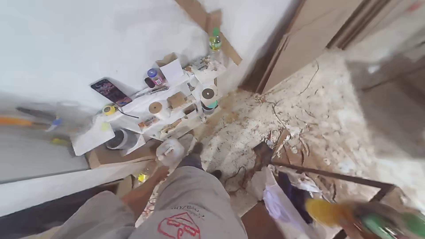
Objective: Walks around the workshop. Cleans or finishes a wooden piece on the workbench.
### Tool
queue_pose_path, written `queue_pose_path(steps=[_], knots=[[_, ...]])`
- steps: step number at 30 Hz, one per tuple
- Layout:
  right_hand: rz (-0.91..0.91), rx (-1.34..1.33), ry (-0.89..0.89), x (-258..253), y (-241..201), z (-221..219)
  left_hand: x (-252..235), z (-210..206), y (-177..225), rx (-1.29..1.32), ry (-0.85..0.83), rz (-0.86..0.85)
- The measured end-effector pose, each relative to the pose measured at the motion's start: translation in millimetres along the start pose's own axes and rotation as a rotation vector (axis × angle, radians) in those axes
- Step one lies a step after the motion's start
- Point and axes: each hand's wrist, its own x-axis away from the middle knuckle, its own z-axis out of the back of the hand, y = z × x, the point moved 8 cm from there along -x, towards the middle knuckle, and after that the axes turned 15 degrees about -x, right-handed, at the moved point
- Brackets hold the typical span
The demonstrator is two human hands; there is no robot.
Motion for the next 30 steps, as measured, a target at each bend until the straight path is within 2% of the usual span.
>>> queue_pose_path(steps=[2, 3, 6, 9, 11, 14, 17, 19, 22, 26, 30], knots=[[0.02, -0.141, -0.046, -45.2, 36.1, -79.1, -17.3, -3.0, -34.7, 0.07, 0.015, 0.08], [0.019, -0.211, -0.083, -65.1, 40.3, -129.9, -22.8, -6.2, -46.9, 0.12, 0.006, 0.103], [0.055, -0.344, -0.377, -107.9, 33.4, -297.6, -28.7, -1.0, -60.9, 0.385, -0.001, 0.174], [0.04, -0.355, -0.559, -142.3, 39.0, -431.6, -53.3, 5.2, -46.7, 0.591, -0.006, 0.175], [0.006, -0.318, -0.577, -162.0, 49.7, -512.1, -62.0, 18.1, -37.4, 0.724, 0.003, 0.219], [0.015, -0.136, -0.558, -188.7, 62.2, -605.6, -70.0, 36.1, -17.5, 0.856, -0.019, 0.252], [0.032, -0.007, -0.578, -200.4, 69.3, -677.7, -80.9, 55.3, -7.8, 0.893, -0.04, 0.263], [-0.018, 0.06, -0.587, -200.1, 75.3, -714.0, -88.4, 62.3, -15.4, 0.901, -0.03, 0.283], [-0.003, 0.095, -0.567, -203.5, 79.9, -762.6, -88.5, 73.6, -26.6, 0.93, -0.002, 0.315], [0.051, 0.155, -0.621, -199.9, 103.7, -802.5, -86.0, 78.3, -45.9, 0.888, 0.027, 0.31], [0.084, 0.299, -0.694, -200.4, 107.2, -819.8, -75.3, 102.7, -35.3, 0.834, 0.022, 0.291]])
